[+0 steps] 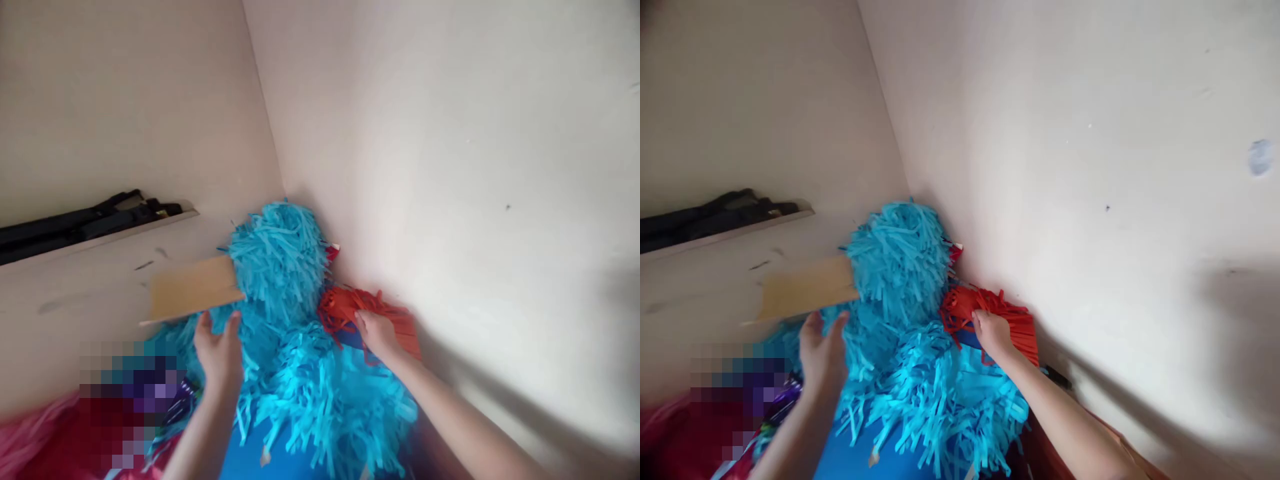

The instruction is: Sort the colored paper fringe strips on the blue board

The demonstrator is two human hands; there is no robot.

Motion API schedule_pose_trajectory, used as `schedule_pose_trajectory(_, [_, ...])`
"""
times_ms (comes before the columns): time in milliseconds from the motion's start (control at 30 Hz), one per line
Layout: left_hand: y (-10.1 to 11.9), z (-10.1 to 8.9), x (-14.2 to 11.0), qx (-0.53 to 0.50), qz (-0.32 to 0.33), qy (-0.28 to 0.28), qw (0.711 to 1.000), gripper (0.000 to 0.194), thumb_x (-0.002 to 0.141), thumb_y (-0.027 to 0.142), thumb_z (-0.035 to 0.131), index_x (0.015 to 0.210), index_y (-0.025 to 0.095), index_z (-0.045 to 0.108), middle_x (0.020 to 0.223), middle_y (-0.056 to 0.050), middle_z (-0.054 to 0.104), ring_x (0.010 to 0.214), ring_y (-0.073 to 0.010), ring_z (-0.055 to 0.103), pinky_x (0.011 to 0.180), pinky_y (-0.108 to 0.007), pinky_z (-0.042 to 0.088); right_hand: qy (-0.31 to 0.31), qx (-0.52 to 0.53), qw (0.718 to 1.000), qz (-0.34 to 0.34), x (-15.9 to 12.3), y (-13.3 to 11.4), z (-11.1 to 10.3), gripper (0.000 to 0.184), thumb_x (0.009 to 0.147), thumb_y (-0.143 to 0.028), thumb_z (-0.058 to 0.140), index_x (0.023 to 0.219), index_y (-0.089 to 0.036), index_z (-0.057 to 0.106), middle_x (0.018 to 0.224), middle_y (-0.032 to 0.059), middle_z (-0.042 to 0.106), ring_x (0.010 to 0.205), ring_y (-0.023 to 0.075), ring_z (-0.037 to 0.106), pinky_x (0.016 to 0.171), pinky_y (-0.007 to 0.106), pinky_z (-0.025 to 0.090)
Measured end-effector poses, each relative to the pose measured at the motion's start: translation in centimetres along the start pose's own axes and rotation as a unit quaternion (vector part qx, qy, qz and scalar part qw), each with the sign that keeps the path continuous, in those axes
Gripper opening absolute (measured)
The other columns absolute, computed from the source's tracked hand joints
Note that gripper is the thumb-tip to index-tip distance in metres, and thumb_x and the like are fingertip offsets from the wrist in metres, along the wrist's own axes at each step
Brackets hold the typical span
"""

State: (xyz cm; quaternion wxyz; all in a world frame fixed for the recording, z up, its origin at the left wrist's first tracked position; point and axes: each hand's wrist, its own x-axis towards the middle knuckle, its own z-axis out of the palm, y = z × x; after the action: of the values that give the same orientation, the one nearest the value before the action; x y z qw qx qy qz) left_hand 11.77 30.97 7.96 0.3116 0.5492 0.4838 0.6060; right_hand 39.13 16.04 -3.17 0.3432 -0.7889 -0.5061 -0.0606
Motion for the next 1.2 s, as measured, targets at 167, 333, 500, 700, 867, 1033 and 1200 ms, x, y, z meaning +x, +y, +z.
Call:
schedule_pose_trajectory(167, [-4.3,6.8,-8.9,0.214,0.164,-0.178,0.946,0.064,0.092,0.043,0.053,0.141,0.007,0.036,0.140,-0.026,0.046,0.133,-0.0365,0.045,0.107,-0.054,0.041,0.137,0.068,0.986,0.064,0.2,2.7,-4.0,0.051,0.102,-0.045,0.030,0.084,-0.018,0.070,0.073,0.0089,0.071,0.067,0.0208,0.067,0.066,0.026,0.047])
schedule_pose_trajectory(333, [-5.2,14.1,-12.6,0.235,0.252,-0.405,0.847,0.036,0.086,0.019,0.061,0.123,0.018,0.061,0.128,-0.012,0.065,0.123,-0.0260,0.056,0.107,-0.040,0.043,0.295,0.140,0.936,0.128,-2.0,5.1,-7.3,0.054,0.100,-0.057,0.035,0.097,-0.016,0.070,0.090,0.0119,0.074,0.084,0.0245,0.069,0.077,0.031,0.052])
schedule_pose_trajectory(500, [-5.7,19.9,-13.8,0.266,0.277,-0.514,0.767,0.038,0.087,0.027,0.067,0.124,0.017,0.061,0.132,-0.011,0.061,0.123,-0.0278,0.056,0.106,-0.052,0.043,0.421,0.185,0.866,0.197,-5.0,7.3,-9.0,0.054,0.093,-0.063,0.048,0.099,-0.014,0.071,0.091,0.0145,0.074,0.085,0.0269,0.070,0.079,0.036,0.053])
schedule_pose_trajectory(700, [-5.9,22.1,-12.8,0.286,0.180,-0.498,0.798,0.033,0.092,0.035,0.062,0.120,0.016,0.061,0.123,-0.010,0.063,0.107,-0.0235,0.063,0.092,-0.046,0.054,0.449,0.148,0.858,0.201,-6.8,8.8,-9.9,0.054,0.092,-0.063,0.051,0.097,-0.014,0.071,0.085,0.0150,0.074,0.081,0.0274,0.070,0.076,0.038,0.054])
schedule_pose_trajectory(867, [-5.5,21.4,-9.1,0.242,0.041,-0.386,0.889,0.030,0.094,0.036,0.060,0.118,0.017,0.061,0.118,-0.008,0.065,0.099,-0.0204,0.065,0.085,-0.042,0.057,0.398,0.072,0.906,0.129,-5.6,8.0,-8.2,0.045,0.096,-0.056,0.047,0.099,-0.018,0.071,0.092,0.0151,0.074,0.088,0.0280,0.071,0.084,0.039,0.054])
schedule_pose_trajectory(1033, [-3.2,19.7,-4.8,0.180,-0.026,-0.277,0.944,0.032,0.095,0.038,0.059,0.118,0.015,0.060,0.109,-0.007,0.066,0.088,-0.0173,0.067,0.075,-0.036,0.058,0.063,0.109,0.989,0.081,-2.4,3.3,-3.8,0.035,0.095,-0.045,0.049,0.092,-0.020,0.073,0.089,0.0156,0.075,0.090,0.0301,0.071,0.088,0.040,0.052])
schedule_pose_trajectory(1200, [0.1,16.9,-5.5,0.181,0.102,-0.313,0.927,0.020,0.093,0.029,0.057,0.103,0.017,0.070,0.097,-0.005,0.073,0.087,-0.0189,0.068,0.081,-0.034,0.052,-0.021,0.194,0.978,0.070,-1.8,0.4,-1.9,0.032,0.089,-0.048,0.057,0.087,-0.021,0.074,0.083,0.0110,0.076,0.079,0.0301,0.072,0.076,0.037,0.055])
